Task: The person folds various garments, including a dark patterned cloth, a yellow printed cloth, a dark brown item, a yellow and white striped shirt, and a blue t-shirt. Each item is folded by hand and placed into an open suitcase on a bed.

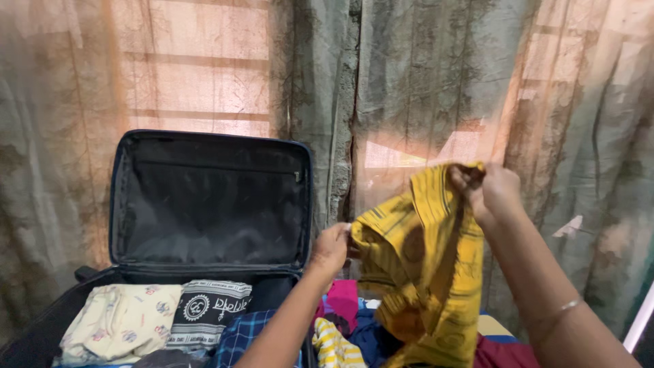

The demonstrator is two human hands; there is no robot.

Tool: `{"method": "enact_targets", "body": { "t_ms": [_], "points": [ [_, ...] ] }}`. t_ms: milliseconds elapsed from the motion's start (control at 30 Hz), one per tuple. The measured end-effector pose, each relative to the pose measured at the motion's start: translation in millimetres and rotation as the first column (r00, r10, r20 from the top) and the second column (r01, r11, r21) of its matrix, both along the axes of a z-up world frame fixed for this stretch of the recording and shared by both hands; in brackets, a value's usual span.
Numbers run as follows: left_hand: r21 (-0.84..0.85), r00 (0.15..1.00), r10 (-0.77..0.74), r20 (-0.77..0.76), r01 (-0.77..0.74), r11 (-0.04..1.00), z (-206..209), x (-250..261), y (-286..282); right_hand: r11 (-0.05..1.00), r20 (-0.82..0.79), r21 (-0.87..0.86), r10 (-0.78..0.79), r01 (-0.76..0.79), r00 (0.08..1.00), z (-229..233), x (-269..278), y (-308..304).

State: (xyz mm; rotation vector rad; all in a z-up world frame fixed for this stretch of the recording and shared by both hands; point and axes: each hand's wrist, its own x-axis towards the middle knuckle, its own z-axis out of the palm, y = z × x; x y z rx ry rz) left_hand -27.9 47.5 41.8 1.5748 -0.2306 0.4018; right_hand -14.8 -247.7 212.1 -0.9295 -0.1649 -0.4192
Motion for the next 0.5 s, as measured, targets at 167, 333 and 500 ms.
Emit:
{"method": "enact_targets", "body": {
  "t_ms": [167,333,500],
  "points": [
    [-0.021,0.985,0.049,0.164,-0.047,0.999,9.6,33.6,-47.2,0.974,-0.06,-0.212,0.07,-0.081,0.996,-33.2,-23.0,27.4],
    [0.446,0.737,-0.298,0.607,-0.005,0.895,-26.5,12.3,-63.2,0.959,0.218,0.022,0.272,-0.284,0.937,-24.4,-28.7,37.6],
    [0.192,0.964,-0.136,0.229,0.092,0.977,-51.1,27.1,-29.3,0.952,0.305,0.008,0.288,-0.305,0.908,-36.5,-10.5,8.6]
  ]
}}
